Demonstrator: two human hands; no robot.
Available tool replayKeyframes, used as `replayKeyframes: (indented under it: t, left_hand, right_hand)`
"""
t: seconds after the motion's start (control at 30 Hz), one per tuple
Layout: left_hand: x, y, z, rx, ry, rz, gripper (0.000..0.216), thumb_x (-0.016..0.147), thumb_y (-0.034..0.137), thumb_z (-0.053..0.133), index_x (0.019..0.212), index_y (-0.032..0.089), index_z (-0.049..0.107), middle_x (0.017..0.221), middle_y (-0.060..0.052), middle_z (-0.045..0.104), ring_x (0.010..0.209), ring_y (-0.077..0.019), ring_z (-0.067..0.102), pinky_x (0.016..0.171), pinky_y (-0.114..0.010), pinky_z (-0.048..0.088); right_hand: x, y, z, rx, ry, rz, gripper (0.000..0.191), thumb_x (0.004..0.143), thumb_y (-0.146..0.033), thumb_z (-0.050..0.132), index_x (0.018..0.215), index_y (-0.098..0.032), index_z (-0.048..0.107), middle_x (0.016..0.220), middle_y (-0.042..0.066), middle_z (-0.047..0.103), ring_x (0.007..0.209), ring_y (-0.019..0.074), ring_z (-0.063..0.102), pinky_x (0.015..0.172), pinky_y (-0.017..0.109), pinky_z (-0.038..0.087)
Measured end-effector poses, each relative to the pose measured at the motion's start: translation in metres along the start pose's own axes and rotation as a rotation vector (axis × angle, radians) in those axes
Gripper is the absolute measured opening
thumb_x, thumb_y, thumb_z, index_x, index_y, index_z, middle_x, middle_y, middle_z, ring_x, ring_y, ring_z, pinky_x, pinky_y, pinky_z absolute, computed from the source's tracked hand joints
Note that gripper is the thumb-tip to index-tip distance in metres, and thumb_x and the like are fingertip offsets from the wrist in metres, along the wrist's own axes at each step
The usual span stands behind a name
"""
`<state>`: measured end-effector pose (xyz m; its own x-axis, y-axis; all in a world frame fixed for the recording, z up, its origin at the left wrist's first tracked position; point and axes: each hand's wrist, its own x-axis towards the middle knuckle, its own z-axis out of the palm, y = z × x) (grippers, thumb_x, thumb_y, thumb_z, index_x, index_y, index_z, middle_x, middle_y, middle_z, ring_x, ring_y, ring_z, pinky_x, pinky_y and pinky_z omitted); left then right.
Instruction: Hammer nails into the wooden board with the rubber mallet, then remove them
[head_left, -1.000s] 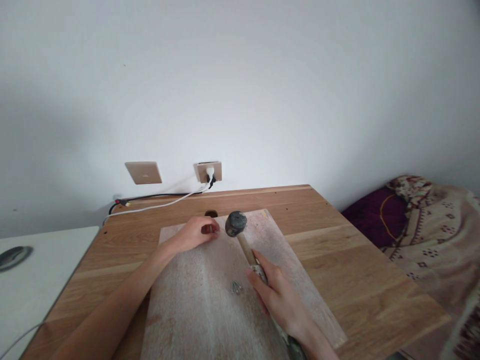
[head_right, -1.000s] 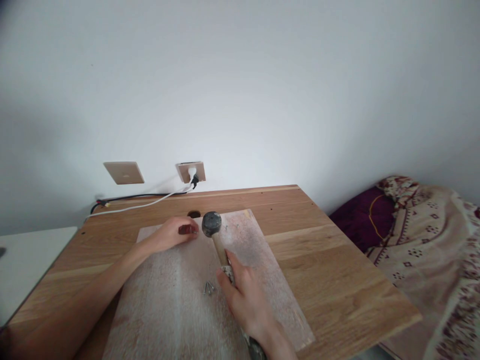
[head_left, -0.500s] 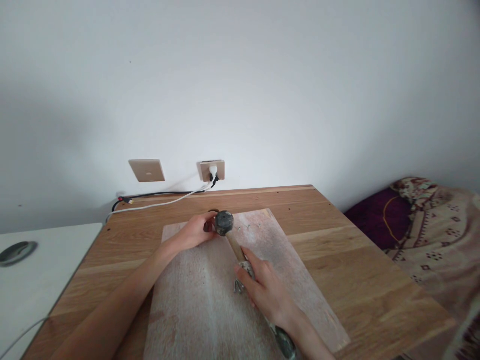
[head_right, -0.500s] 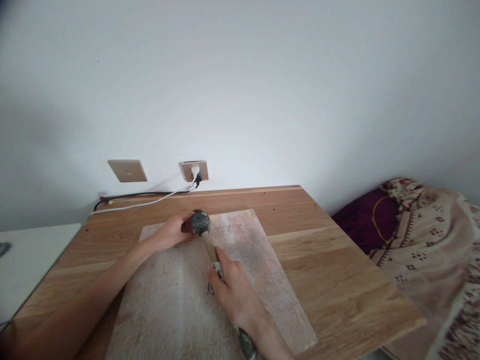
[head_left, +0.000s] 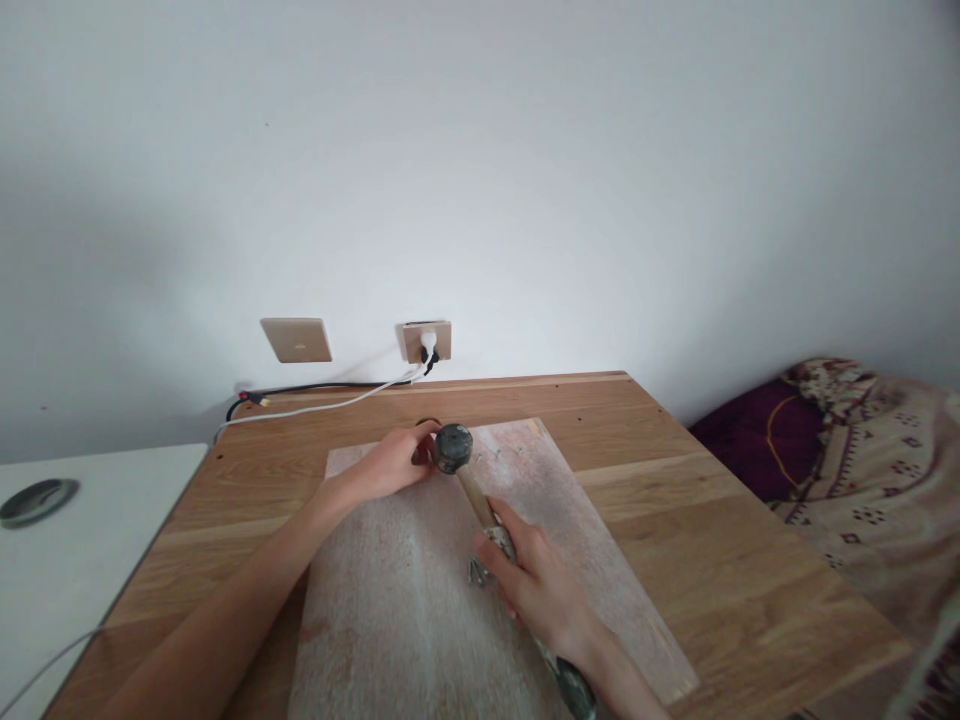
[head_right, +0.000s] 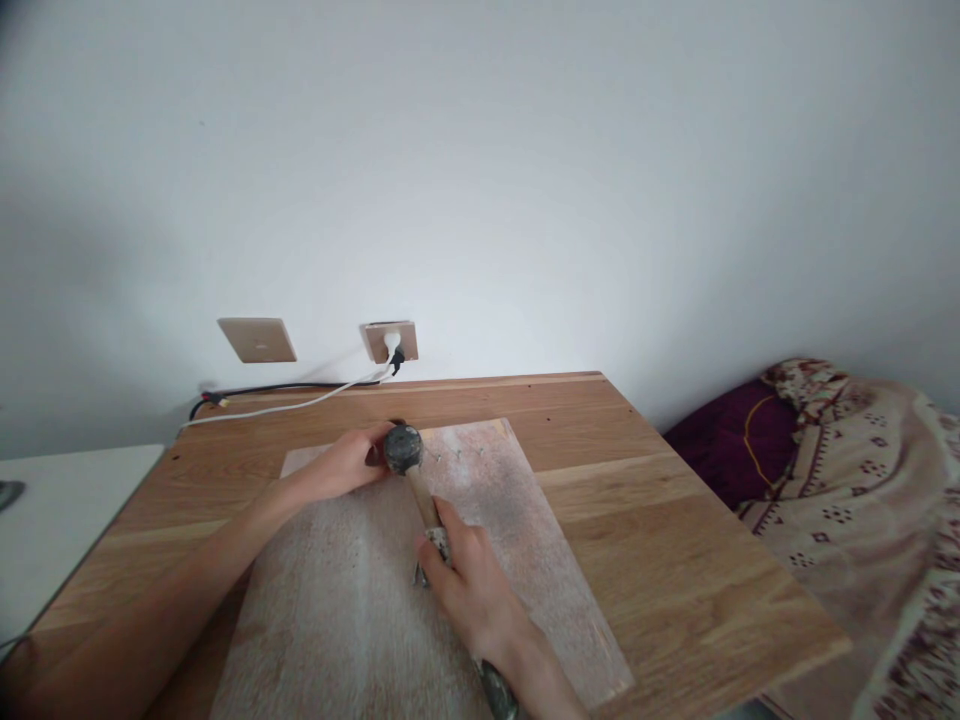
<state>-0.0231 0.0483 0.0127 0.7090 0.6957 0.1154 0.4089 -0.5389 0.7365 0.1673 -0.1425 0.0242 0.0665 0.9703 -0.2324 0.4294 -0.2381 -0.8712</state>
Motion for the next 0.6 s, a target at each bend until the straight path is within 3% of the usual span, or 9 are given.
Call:
replayKeyframes:
  t: [0.1,0.2,0.27,0.4,0.6]
  left_hand:
    - [-0.005,0.008,-0.009,0.127,-0.053,-0.007,0.037,0.082,0.016,0.066,0.119,0.02,0.063,0.103,-0.005,0.074,0.088,-0.0223,0.07,0.078,-0.03,0.051]
    - [-0.016,0.031,-0.01,0.447,-0.064,0.07,0.024,0.087,0.018,0.065,0.111,0.019,0.063,0.109,-0.008,0.07,0.096,-0.0256,0.069,0.082,-0.034,0.05]
    - [-0.028,0.051,0.0,0.628,-0.097,0.211,0.013,0.09,0.016,0.064,0.103,0.019,0.063,0.104,-0.008,0.069,0.096,-0.0255,0.069,0.083,-0.036,0.05]
    - [-0.054,0.085,0.034,0.784,-0.209,0.631,0.013,0.091,0.011,0.067,0.099,0.021,0.064,0.092,-0.003,0.069,0.088,-0.0215,0.067,0.081,-0.035,0.048]
    - [-0.081,0.097,0.063,0.924,-0.095,0.69,0.007,0.093,0.017,0.069,0.101,0.018,0.07,0.082,-0.004,0.07,0.078,-0.0218,0.064,0.065,-0.036,0.046]
  right_hand:
    - [-0.004,0.003,-0.006,0.021,0.008,0.029,0.053,0.1,-0.052,0.055,0.142,-0.021,0.061,0.057,-0.006,0.056,0.046,0.0156,0.052,0.049,0.026,0.043]
    - [-0.01,0.01,-0.013,0.047,0.071,0.027,0.059,0.098,-0.056,0.056,0.143,-0.018,0.06,0.052,-0.007,0.051,0.042,0.0147,0.047,0.045,0.026,0.039]
    - [-0.016,0.014,-0.019,0.079,0.1,0.028,0.059,0.099,-0.056,0.054,0.142,-0.016,0.059,0.049,-0.009,0.047,0.041,0.0143,0.045,0.043,0.025,0.037]
    - [-0.03,0.017,-0.031,0.096,0.172,0.08,0.064,0.099,-0.055,0.052,0.143,-0.01,0.054,0.048,-0.01,0.046,0.041,0.014,0.045,0.042,0.025,0.038]
    - [-0.04,0.027,-0.036,0.053,0.202,0.092,0.072,0.099,-0.058,0.047,0.148,-0.005,0.047,0.047,-0.011,0.046,0.04,0.0142,0.047,0.044,0.024,0.039]
